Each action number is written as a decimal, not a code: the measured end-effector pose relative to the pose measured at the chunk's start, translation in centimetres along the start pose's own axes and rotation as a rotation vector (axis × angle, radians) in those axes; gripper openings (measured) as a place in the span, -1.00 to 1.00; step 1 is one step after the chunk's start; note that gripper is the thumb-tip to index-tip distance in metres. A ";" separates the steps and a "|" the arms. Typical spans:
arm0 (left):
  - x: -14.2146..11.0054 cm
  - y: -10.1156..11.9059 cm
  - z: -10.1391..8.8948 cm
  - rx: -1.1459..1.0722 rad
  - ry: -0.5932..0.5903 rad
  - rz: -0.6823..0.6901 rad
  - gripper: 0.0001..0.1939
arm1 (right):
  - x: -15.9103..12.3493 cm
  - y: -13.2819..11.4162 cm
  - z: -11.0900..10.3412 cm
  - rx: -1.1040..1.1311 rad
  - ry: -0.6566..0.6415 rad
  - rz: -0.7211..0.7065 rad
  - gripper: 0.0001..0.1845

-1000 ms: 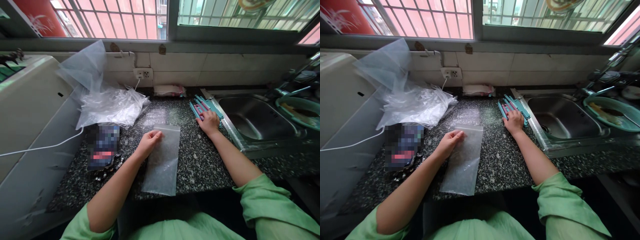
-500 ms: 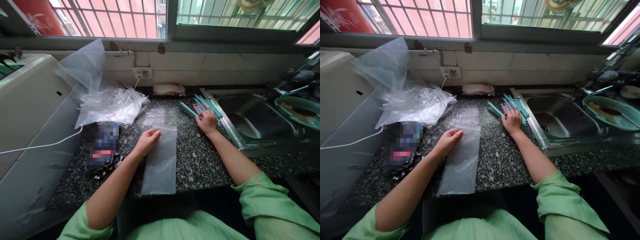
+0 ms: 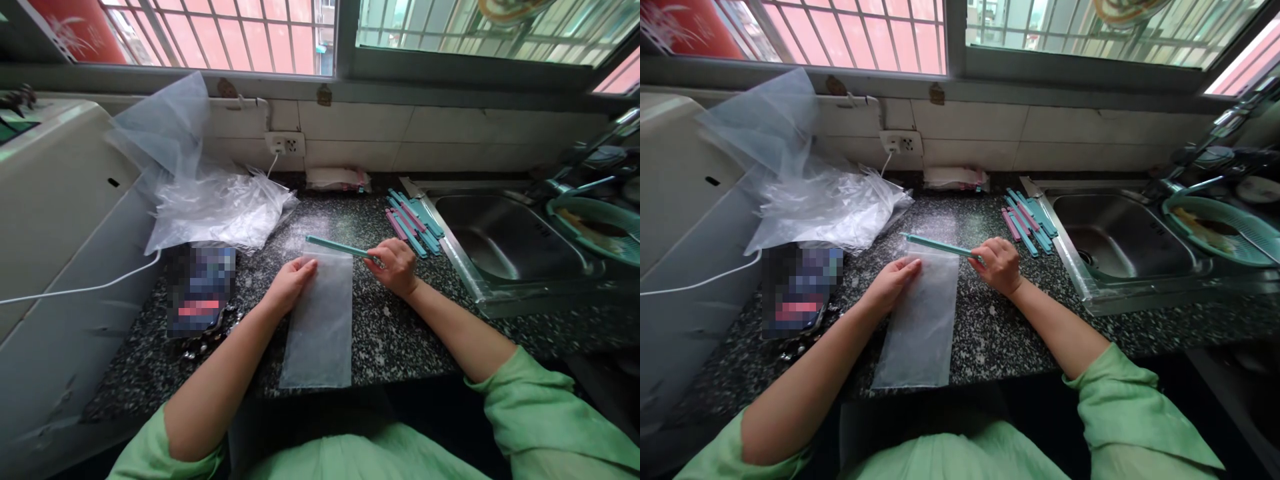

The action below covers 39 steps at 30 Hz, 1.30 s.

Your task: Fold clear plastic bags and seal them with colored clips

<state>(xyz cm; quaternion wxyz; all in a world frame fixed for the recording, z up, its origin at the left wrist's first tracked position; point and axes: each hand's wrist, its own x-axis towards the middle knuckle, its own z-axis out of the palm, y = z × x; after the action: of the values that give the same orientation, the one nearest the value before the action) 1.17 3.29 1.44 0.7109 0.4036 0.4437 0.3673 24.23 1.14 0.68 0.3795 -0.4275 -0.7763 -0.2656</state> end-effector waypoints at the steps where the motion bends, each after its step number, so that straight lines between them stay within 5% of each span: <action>1: 0.0 0.0 0.0 0.002 -0.005 0.004 -0.57 | -0.1 -0.3 0.1 -0.002 -0.012 -0.019 -0.84; 11: -0.2 0.1 0.7 -0.013 0.063 0.087 -0.53 | -0.8 -1.1 0.1 -0.077 -0.198 -0.153 -0.85; 18: -0.2 0.1 0.4 -0.002 0.025 0.155 -0.57 | -0.4 -1.5 -0.2 -0.057 -0.148 -0.256 -0.89; 24: -0.1 -0.1 0.4 0.010 -0.008 0.142 -0.60 | -0.4 -1.5 0.2 -0.013 -0.183 -0.156 -0.63; 39: 0.0 0.9 -0.8 0.016 0.013 0.124 -0.73 | -0.3 -1.1 0.1 0.023 -0.188 -0.054 -0.72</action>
<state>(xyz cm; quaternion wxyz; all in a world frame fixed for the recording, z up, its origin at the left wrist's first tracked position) 0.27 3.81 2.01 0.6807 0.4335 0.4252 0.4099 23.28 0.55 0.30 0.3027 -0.4251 -0.8226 -0.2258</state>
